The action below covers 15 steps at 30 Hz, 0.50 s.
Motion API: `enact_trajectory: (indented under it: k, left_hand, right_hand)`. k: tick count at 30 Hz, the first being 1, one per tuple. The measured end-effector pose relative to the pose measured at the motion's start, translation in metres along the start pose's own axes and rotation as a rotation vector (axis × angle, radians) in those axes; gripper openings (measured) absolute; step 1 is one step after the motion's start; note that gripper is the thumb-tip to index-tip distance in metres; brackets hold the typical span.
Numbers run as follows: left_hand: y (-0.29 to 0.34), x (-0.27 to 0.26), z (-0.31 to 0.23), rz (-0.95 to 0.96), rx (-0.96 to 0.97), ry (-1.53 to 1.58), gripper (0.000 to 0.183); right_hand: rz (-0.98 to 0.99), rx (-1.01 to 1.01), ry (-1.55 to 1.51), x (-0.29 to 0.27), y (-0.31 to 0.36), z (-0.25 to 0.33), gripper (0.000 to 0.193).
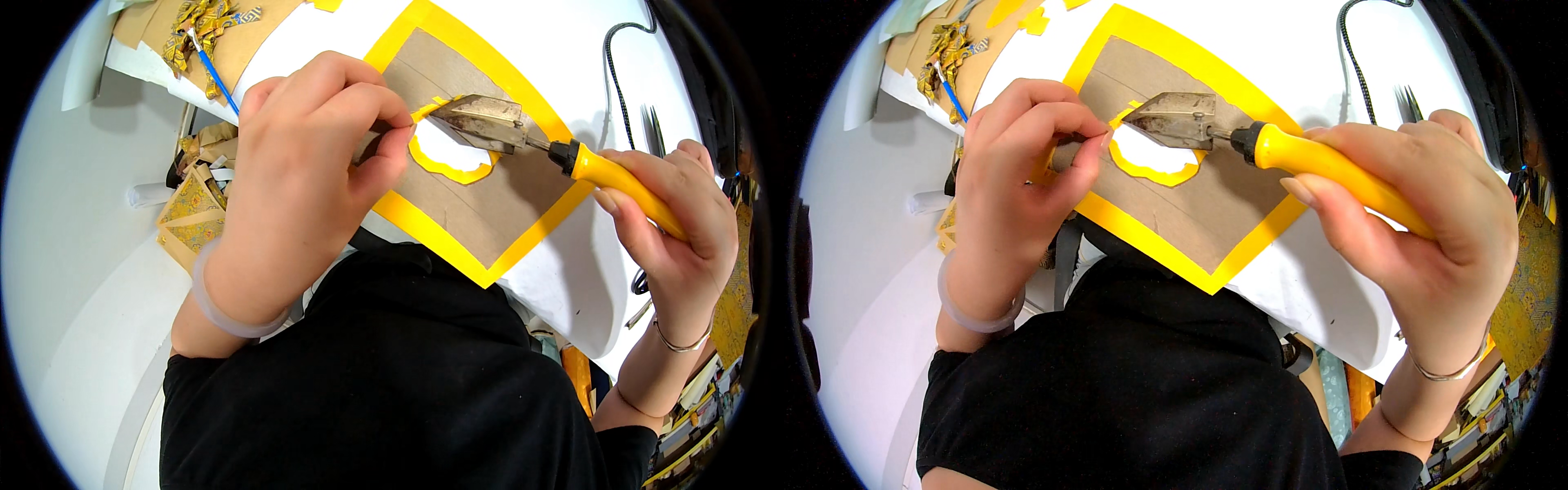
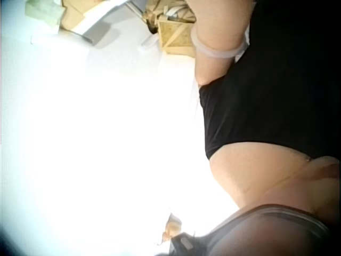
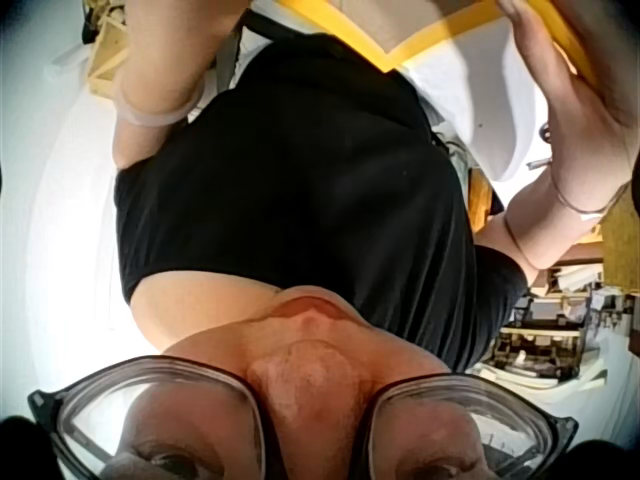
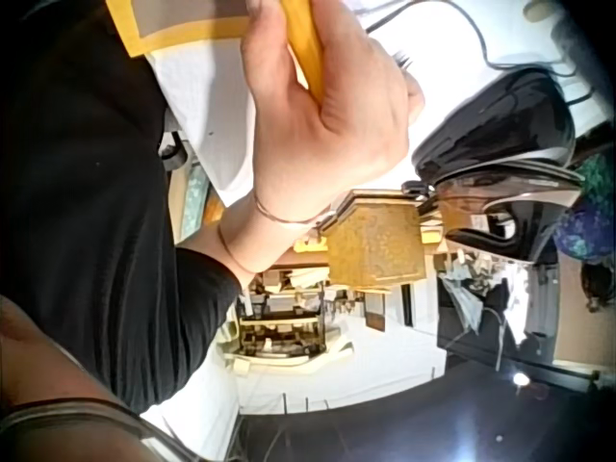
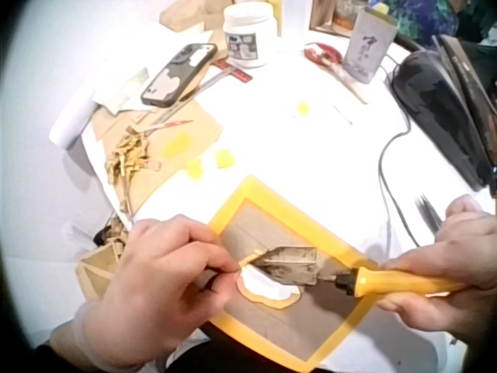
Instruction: The person uses a heated soldering iron to carefully cut and refine a heart-shaped opening in a yellow paper or cardstock sheet. They repeatedly adjust the sheet and use the tool to smooth the edges of the cutout.
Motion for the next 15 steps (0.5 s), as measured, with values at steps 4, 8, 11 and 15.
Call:
enact_trajectory:
  k: [4,8,11,15]
  left_hand:
    - [-0.001,-0.002,0.002,0.036,-0.011,-0.006,0.015]
    - [0.001,0.004,0.007,0.045,-0.064,0.080,0.014]
    - [0.001,0.005,0.011,0.058,-0.073,0.099,0.013]
    - [-0.003,0.001,0.009,0.078,-0.024,0.047,0.012]
  right_hand:
    - [-0.009,-0.031,-0.001,0.002,0.001,0.000,0.025]
    - [-0.012,-0.051,0.003,0.004,0.001,0.000,0.025]
    - [-0.026,-0.060,-0.001,0.007,-0.001,0.002,0.026]
    - [-0.040,-0.062,-0.008,0.010,-0.001,0.003,0.028]
Point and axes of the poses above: each hand's wrist, its own y-axis away from the middle knuckle, its own x-axis out of the palm, z = x × y, the point moved 4 cm from there along -y, towards the middle knuckle, and after that the axes turned 9 degrees about -z, right-handed, at the moved point
